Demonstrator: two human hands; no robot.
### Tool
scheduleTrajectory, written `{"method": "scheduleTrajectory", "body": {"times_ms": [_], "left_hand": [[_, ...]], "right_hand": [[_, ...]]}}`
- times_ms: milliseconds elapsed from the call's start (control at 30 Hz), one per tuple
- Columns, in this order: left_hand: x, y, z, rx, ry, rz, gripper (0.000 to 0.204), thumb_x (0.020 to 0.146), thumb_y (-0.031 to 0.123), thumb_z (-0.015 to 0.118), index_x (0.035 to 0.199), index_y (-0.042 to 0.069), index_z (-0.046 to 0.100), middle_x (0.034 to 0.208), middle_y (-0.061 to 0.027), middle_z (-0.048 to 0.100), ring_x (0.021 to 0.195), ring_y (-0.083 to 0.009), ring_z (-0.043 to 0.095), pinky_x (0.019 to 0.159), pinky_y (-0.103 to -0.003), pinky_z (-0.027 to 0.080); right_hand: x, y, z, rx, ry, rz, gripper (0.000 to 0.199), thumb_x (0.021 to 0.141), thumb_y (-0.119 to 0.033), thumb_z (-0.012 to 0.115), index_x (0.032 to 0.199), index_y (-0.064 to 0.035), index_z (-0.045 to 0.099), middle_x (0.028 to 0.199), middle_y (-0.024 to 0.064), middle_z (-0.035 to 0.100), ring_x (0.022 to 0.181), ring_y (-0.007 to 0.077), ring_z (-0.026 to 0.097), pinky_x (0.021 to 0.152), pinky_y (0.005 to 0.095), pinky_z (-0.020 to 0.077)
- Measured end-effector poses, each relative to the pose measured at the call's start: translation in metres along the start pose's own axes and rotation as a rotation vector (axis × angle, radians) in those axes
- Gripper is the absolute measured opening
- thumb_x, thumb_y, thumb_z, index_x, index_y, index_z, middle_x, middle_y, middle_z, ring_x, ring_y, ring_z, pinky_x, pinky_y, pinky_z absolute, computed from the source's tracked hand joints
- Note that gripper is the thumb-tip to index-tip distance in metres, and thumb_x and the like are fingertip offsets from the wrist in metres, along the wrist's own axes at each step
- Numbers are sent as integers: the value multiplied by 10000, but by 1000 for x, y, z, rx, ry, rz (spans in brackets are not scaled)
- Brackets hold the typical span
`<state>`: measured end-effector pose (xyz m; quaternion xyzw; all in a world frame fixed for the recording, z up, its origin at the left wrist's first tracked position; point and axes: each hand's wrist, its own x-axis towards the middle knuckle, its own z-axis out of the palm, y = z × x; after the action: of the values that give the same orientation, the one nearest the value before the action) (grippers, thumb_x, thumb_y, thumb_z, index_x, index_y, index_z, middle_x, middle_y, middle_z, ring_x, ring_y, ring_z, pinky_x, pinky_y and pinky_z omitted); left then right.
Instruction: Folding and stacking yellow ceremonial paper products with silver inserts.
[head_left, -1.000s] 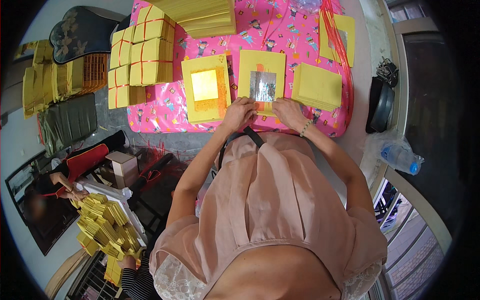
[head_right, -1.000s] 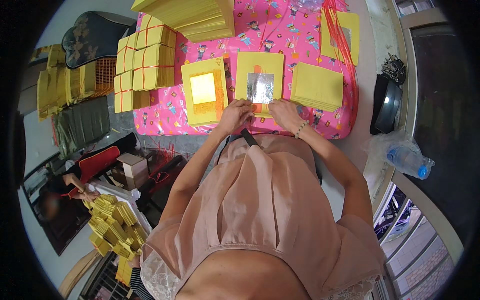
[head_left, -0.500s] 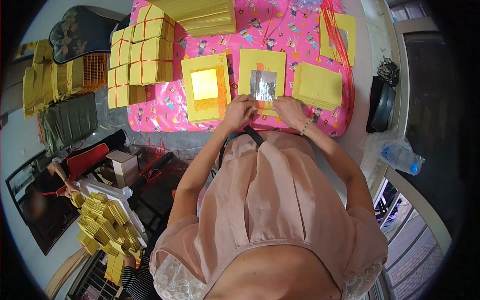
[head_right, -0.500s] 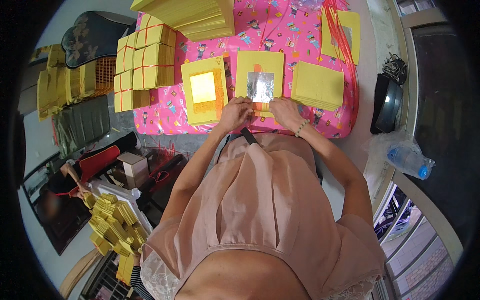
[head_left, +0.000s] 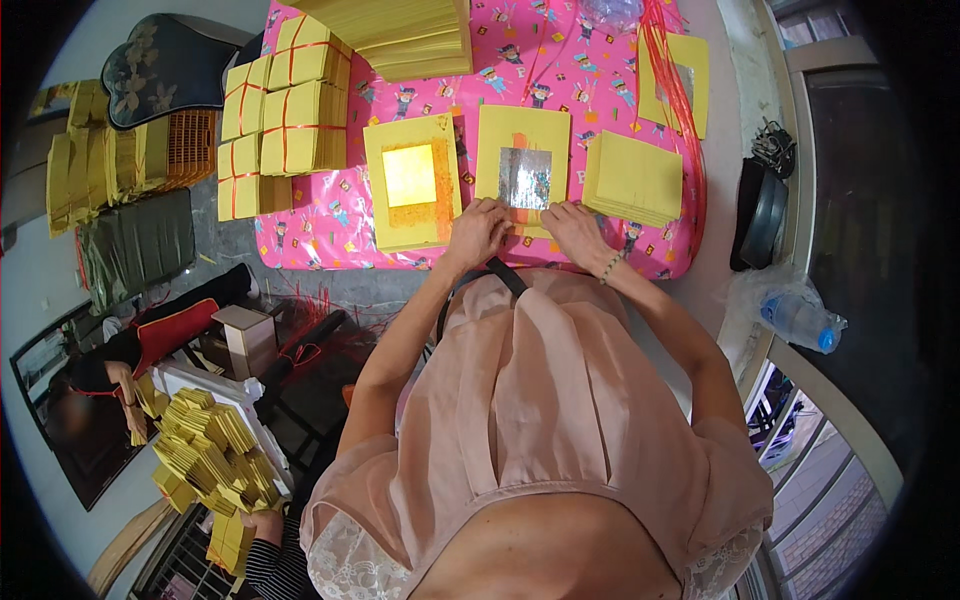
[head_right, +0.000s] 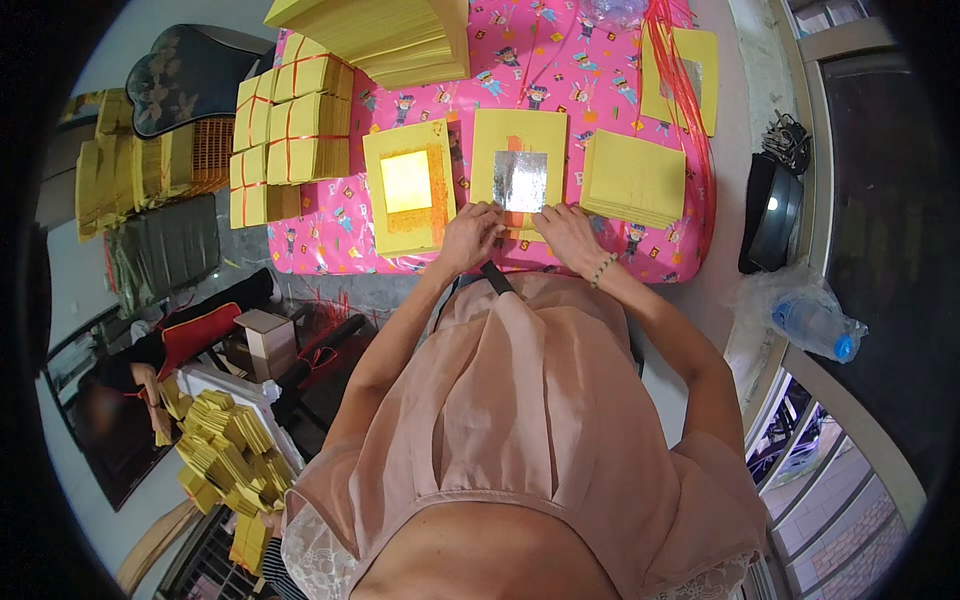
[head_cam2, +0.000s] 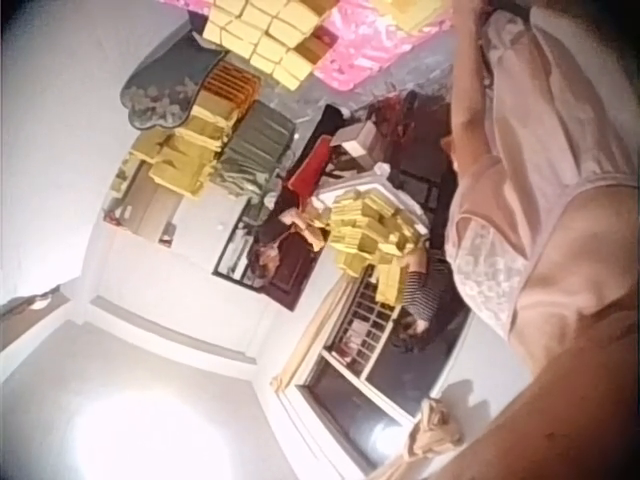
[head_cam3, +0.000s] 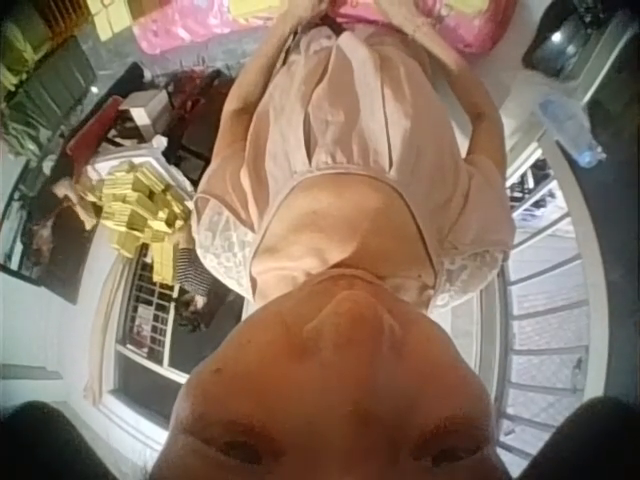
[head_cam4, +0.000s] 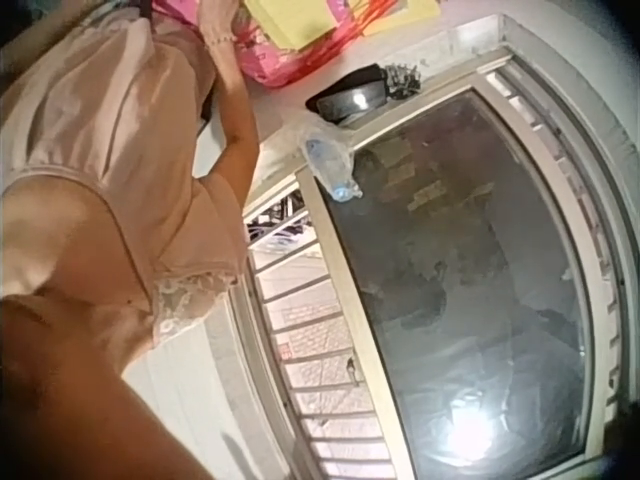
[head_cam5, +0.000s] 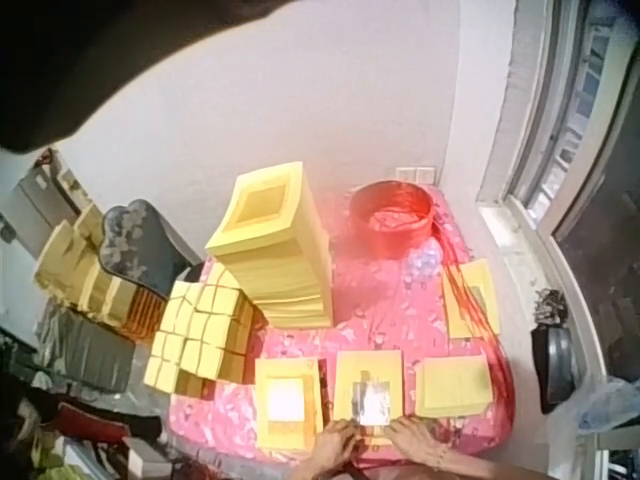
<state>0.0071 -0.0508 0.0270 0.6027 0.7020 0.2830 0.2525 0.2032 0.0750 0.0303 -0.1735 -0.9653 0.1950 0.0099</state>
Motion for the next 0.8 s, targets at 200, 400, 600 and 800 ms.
{"method": "scheduleTrajectory", "body": {"times_ms": [200, 400, 600, 800], "left_hand": [[-7, 12, -6, 43, -36, 82, 323, 811, 186, 684, 1092, 40, 622, 1095, -147, 606, 1014, -334, 557, 870, -398, 490], [-4, 11, 4, 93, 21, 117, 377, 788, 158, 681, 1140, 48, 606, 1132, -120, 615, 1001, -306, 564, 883, -398, 472], [0, 10, 5, 194, -42, 129, 387, 759, 57, 618, 1147, 73, 614, 1140, -84, 623, 972, -270, 567, 849, -372, 468], [-3, 13, 17, 225, -13, 126, 487, 736, 32, 614, 1219, 81, 573, 1222, -117, 567, 1098, -299, 529, 937, -401, 437]], "right_hand": [[1, -3, -4, -103, 25, -48, 154, 803, -126, 548, 944, -64, 557, 881, 77, 567, 878, 237, 587, 762, 386, 469], [6, -5, -11, -57, 29, -14, 162, 799, -115, 548, 952, -59, 540, 886, 91, 578, 857, 255, 607, 751, 384, 468], [25, -17, -55, 271, -21, 188, 138, 925, -158, 513, 971, -29, 526, 939, 146, 601, 860, 314, 624, 758, 441, 473], [88, 37, -60, 187, 91, 326, 302, 939, -111, 471, 1222, -15, 515, 1178, 205, 559, 1098, 378, 550, 931, 474, 446]]}}
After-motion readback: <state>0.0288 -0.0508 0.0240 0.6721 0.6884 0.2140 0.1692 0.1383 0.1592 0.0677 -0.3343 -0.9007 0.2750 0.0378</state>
